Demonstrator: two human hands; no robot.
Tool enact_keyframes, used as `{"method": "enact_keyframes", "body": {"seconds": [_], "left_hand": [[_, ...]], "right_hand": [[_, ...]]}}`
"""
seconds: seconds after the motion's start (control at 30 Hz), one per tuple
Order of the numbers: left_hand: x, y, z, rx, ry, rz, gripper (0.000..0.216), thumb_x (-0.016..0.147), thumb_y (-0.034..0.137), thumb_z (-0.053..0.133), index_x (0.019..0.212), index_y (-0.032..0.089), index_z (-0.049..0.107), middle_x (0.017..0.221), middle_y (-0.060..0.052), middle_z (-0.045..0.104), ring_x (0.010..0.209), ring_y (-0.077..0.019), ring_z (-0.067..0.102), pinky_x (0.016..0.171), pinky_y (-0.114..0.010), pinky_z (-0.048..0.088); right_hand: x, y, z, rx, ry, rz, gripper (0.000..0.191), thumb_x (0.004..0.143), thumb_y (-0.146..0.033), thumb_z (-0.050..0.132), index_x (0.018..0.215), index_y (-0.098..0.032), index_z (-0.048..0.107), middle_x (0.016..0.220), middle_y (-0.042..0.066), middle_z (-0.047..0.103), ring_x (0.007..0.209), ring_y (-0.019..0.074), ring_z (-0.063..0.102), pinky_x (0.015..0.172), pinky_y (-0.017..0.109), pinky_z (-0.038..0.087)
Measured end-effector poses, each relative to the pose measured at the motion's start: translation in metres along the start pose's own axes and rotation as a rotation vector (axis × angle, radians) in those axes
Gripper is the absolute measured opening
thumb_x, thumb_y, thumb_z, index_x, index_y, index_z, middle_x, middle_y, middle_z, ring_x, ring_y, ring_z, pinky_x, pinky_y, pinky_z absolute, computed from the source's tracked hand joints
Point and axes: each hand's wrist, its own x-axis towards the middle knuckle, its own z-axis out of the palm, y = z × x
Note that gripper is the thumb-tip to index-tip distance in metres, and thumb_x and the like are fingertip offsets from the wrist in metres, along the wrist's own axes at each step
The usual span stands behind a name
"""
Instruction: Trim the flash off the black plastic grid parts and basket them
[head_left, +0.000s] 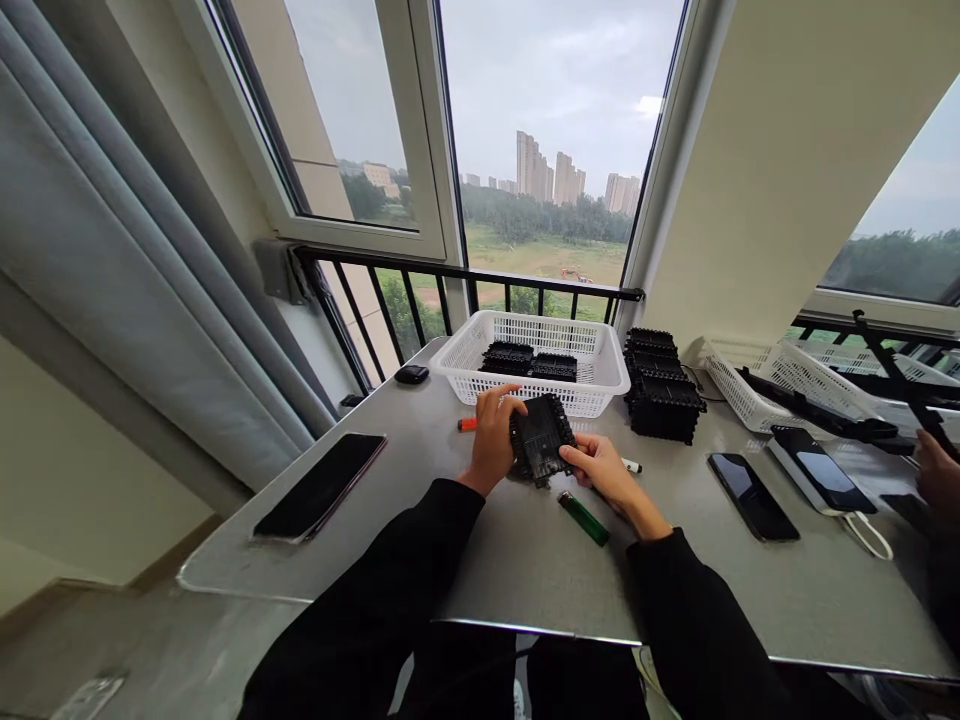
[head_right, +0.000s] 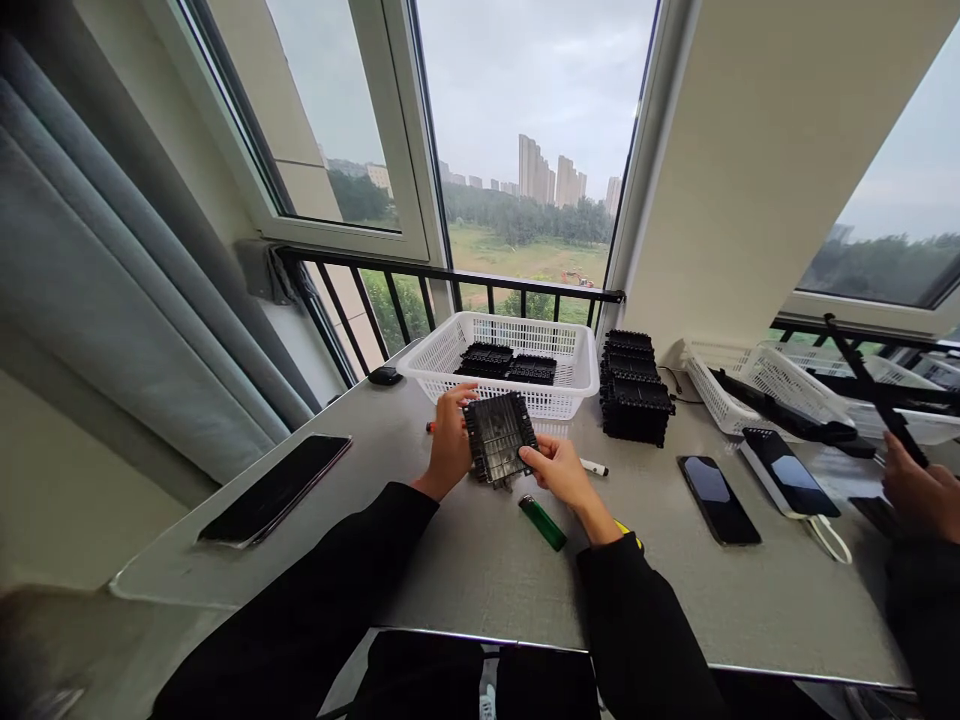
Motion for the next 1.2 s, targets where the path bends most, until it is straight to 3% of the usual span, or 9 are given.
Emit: {"method": "enact_keyframes", "body": {"seconds": [0.07, 0.13, 0.3, 0.43, 0.53, 0.7, 0.87, 1.03, 1.2], "left_hand": [[0.001, 0.0, 0.004, -0.239, 0.036, -0.168, 0.026, 0.083, 0.031, 0.065, 0.107, 0.023, 0.059, 0.116, -0.009, 0.065, 0.105, -0.0246, 0.058, 0.09, -0.038, 0.045], [0.001, 0.0, 0.009, -0.439, -0.047, -0.325, 0.042, 0.081, 0.043, 0.068, 0.115, 0.021, 0.057, 0.1, -0.008, 0.068, 0.085, -0.0213, 0.064, 0.076, -0.033, 0.049], [-0.005, 0.004, 0.018, -0.473, -0.465, -0.447, 0.041, 0.077, 0.055, 0.068, 0.094, 0.017, 0.063, 0.068, -0.002, 0.066, 0.049, -0.0182, 0.061, 0.047, -0.028, 0.043], [-0.006, 0.002, 0.019, -0.431, -0.386, -0.41, 0.041, 0.08, 0.056, 0.064, 0.094, 0.018, 0.061, 0.069, -0.003, 0.069, 0.051, -0.0199, 0.065, 0.043, -0.027, 0.043], [-0.005, -0.004, 0.018, -0.436, -0.347, -0.391, 0.043, 0.08, 0.057, 0.063, 0.098, 0.017, 0.06, 0.07, -0.002, 0.069, 0.053, -0.0181, 0.067, 0.041, -0.023, 0.042], [-0.005, -0.008, 0.018, -0.441, -0.355, -0.379, 0.044, 0.082, 0.057, 0.062, 0.099, 0.017, 0.059, 0.074, -0.005, 0.071, 0.056, -0.0199, 0.07, 0.041, -0.023, 0.043], [-0.004, -0.009, 0.018, -0.404, -0.345, -0.389, 0.048, 0.083, 0.057, 0.061, 0.107, 0.016, 0.058, 0.077, -0.005, 0.071, 0.058, -0.0201, 0.071, 0.042, -0.023, 0.047], [-0.003, -0.014, 0.019, -0.364, -0.304, -0.402, 0.045, 0.084, 0.055, 0.059, 0.103, 0.015, 0.056, 0.076, -0.003, 0.069, 0.057, -0.019, 0.071, 0.039, -0.021, 0.045], [-0.004, -0.012, 0.019, -0.336, -0.336, -0.373, 0.044, 0.086, 0.054, 0.055, 0.106, 0.015, 0.055, 0.074, -0.002, 0.068, 0.055, -0.0172, 0.069, 0.04, -0.021, 0.046]], "right_hand": [[0.001, 0.002, 0.0, 0.001, 0.083, -0.055, 0.037, 0.072, -0.053, 0.072, 0.074, -0.019, 0.059, 0.05, -0.008, 0.041, 0.042, 0.0061, 0.034, 0.038, 0.019, 0.026], [0.003, 0.003, -0.002, 0.005, 0.169, -0.124, 0.038, 0.071, -0.054, 0.073, 0.077, -0.019, 0.058, 0.055, -0.006, 0.048, 0.045, 0.0083, 0.043, 0.04, 0.02, 0.035], [0.007, 0.007, -0.011, -0.141, 0.241, -0.177, 0.041, 0.076, -0.056, 0.069, 0.089, -0.018, 0.064, 0.061, -0.001, 0.059, 0.053, 0.0137, 0.053, 0.046, 0.025, 0.043], [0.005, 0.018, -0.029, -0.579, 0.446, -0.239, 0.036, 0.088, -0.051, 0.056, 0.078, -0.019, 0.069, 0.067, 0.005, 0.065, 0.065, 0.019, 0.06, 0.057, 0.028, 0.042], [0.001, 0.027, -0.042, -0.979, 0.598, -0.27, 0.018, 0.086, -0.034, 0.062, 0.076, -0.022, 0.071, 0.078, 0.009, 0.07, 0.079, 0.0226, 0.062, 0.066, 0.03, 0.042], [-0.007, 0.032, -0.043, -1.368, 0.547, -0.142, 0.003, 0.077, -0.019, 0.072, 0.077, -0.022, 0.071, 0.084, 0.011, 0.071, 0.084, 0.0251, 0.061, 0.069, 0.033, 0.039], [-0.005, 0.023, -0.036, -1.364, 0.521, -0.079, 0.01, 0.087, -0.016, 0.059, 0.088, -0.018, 0.069, 0.089, 0.013, 0.071, 0.085, 0.0249, 0.063, 0.072, 0.034, 0.04], [-0.004, 0.006, -0.026, -0.966, 0.682, -0.301, 0.024, 0.094, -0.027, 0.048, 0.111, -0.015, 0.059, 0.095, 0.012, 0.069, 0.085, 0.0239, 0.064, 0.074, 0.033, 0.045], [-0.011, -0.01, -0.012, -0.676, 0.709, -0.495, 0.031, 0.097, -0.034, 0.044, 0.119, -0.017, 0.057, 0.091, 0.008, 0.07, 0.072, 0.0192, 0.064, 0.068, 0.031, 0.049]]}}
